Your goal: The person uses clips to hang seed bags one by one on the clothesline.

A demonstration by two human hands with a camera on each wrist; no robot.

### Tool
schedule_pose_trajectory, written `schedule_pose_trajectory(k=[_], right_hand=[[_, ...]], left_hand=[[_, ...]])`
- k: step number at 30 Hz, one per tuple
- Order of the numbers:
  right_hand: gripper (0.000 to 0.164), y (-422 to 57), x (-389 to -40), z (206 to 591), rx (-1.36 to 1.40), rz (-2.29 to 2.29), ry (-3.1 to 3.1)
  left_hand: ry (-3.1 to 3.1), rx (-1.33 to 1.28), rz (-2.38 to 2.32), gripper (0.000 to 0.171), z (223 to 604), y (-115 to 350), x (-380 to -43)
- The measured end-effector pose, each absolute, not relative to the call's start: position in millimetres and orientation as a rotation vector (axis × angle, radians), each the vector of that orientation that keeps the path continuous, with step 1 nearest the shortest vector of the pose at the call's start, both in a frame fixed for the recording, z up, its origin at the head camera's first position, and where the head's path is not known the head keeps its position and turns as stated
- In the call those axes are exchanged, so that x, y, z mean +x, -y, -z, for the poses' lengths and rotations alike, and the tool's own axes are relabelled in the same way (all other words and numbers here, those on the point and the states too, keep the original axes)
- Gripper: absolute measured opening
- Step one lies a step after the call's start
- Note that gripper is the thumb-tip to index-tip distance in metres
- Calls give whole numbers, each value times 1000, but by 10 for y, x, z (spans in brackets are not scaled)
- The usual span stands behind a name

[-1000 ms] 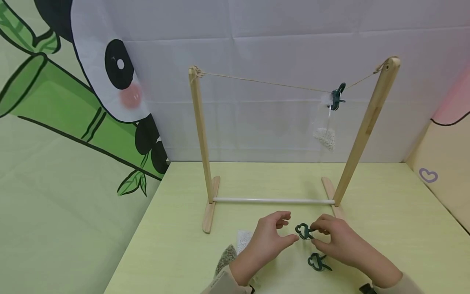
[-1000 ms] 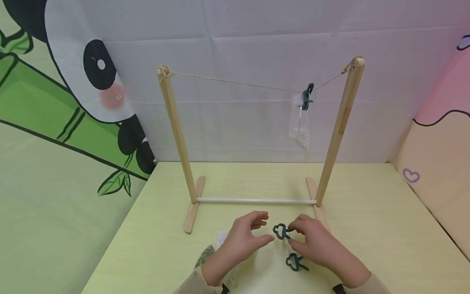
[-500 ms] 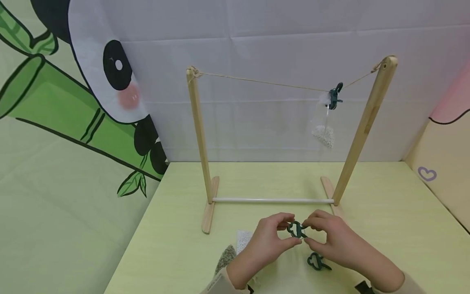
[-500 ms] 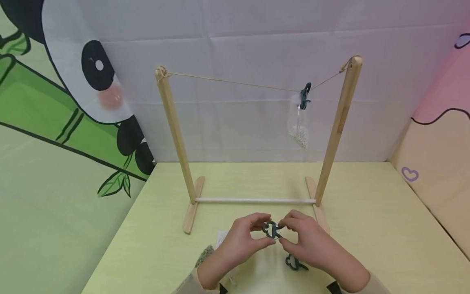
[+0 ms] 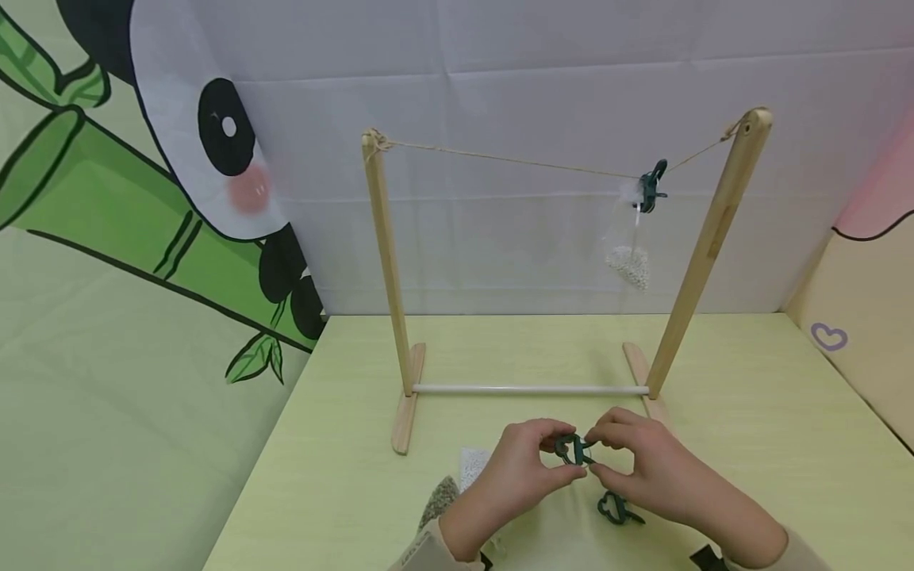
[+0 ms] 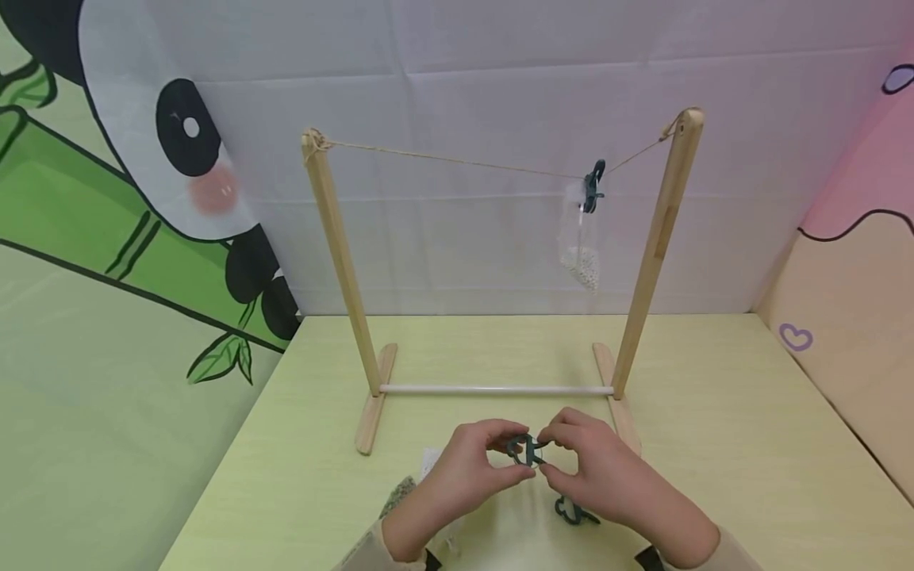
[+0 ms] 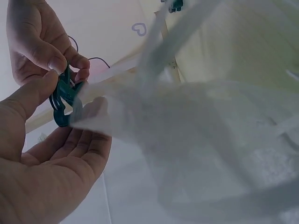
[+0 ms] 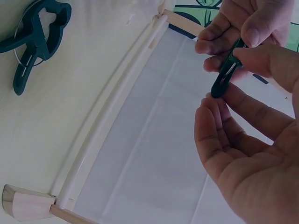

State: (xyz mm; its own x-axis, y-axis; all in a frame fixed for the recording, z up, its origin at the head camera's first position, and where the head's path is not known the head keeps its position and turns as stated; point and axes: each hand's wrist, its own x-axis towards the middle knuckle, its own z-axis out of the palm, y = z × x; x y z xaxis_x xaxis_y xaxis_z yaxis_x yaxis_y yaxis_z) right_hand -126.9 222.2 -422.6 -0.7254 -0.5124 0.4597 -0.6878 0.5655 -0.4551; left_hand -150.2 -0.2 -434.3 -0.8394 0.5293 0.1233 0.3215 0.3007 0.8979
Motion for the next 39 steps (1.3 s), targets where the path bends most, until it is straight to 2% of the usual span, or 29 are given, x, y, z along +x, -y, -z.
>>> schedule_pose_trajectory(k=[9,26,39], right_hand=[[46,-2252,-1282,4273,1021,-993,2431],[40,-2251,-1272,4273,1028,-1059,2390],[38,-2234,-1265,4277,1037,-1053,2372]], left_hand=[[-2367,832,-1623,38,4354,58,-1526],[-2343,864,-1648,40,4318,163,-1513],[-2333,880,-1767,27,4353,246,-1524]])
